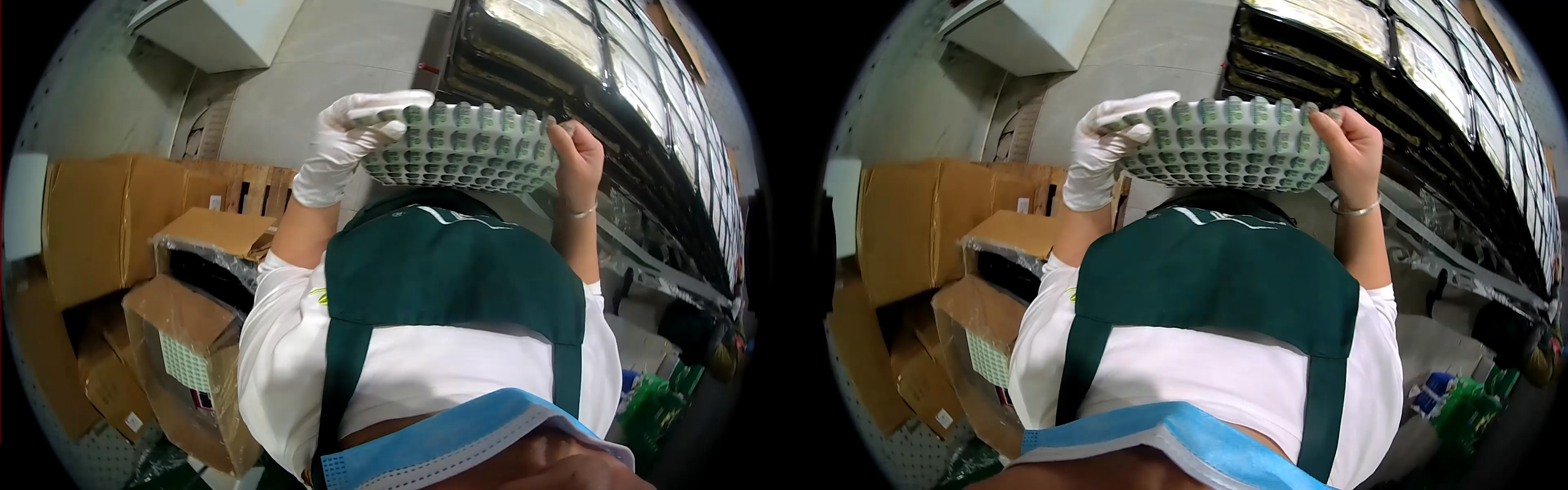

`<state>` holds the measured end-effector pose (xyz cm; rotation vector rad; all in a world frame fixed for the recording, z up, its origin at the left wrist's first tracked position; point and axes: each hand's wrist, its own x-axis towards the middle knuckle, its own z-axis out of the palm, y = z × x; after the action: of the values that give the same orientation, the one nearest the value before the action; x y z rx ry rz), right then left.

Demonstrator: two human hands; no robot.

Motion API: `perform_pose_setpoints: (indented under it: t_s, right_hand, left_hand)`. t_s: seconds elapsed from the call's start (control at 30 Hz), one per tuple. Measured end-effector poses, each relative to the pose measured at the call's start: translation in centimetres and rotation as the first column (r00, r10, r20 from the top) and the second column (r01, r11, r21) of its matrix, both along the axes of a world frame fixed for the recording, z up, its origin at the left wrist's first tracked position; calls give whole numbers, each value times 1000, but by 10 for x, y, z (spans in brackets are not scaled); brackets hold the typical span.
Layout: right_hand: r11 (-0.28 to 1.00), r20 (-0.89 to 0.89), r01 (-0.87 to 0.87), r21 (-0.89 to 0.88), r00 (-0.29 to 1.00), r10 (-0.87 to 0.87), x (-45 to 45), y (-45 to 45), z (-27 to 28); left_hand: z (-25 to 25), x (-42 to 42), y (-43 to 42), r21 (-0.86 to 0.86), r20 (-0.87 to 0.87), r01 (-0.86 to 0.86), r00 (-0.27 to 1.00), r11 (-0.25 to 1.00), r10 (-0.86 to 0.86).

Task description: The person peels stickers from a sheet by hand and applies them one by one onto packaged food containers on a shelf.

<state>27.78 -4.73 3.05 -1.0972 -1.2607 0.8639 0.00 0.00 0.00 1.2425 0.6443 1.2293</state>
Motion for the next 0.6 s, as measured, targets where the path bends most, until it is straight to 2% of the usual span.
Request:
perform_pose_setpoints:
  t_s: [0.07,0.1,0.17,0.23,0.3,0.33,0.4,0.43,0.47,0.5,0.53,0.57,0.6]
  right_hand:
    - [998,121,60,3,991,-60,-5,-3,5]
    - [993,15,62,102,998,-64,-24,23,-20]
    - [998,70,44,44,996,-47,1,5,-9]
    - [998,116,1,67,993,-9,14,1,3]
    - [995,97,-65,75,994,58,24,8,2]
    - [995,90,-66,75,994,59,26,9,4]
    - [988,96,-136,-72,985,142,27,9,8]
    - [988,90,-143,-65,985,149,20,23,5]
    - [983,176,-154,-105,969,170,25,27,7]
    - [976,261,-158,-147,946,193,29,29,11]
    - [981,263,-93,-171,955,136,24,31,20]
    - [997,520,-67,-32,851,74,30,34,27]
    - [997,633,8,71,772,-51,29,33,37]
  left_hand:
    - [-14,-6,5,-25,195,56,980,998,-50]
    - [10,-30,31,120,61,27,998,992,-35]
    - [-10,1,14,107,169,-142,978,984,122]
    - [-11,13,12,155,171,-156,977,975,129]
    - [-12,18,16,20,265,-146,955,989,135]
    - [4,28,15,14,300,-92,950,996,84]
    - [32,39,10,-49,274,-59,959,997,71]
    - [34,30,21,-97,257,-35,965,995,59]
    - [-5,14,34,48,110,-84,991,995,78]
    - [-9,13,39,52,115,-87,990,995,81]
    - [-13,11,42,45,202,0,979,999,-9]
    - [-17,9,44,44,286,89,953,995,-98]
    - [-16,10,44,-12,349,109,932,994,-98]
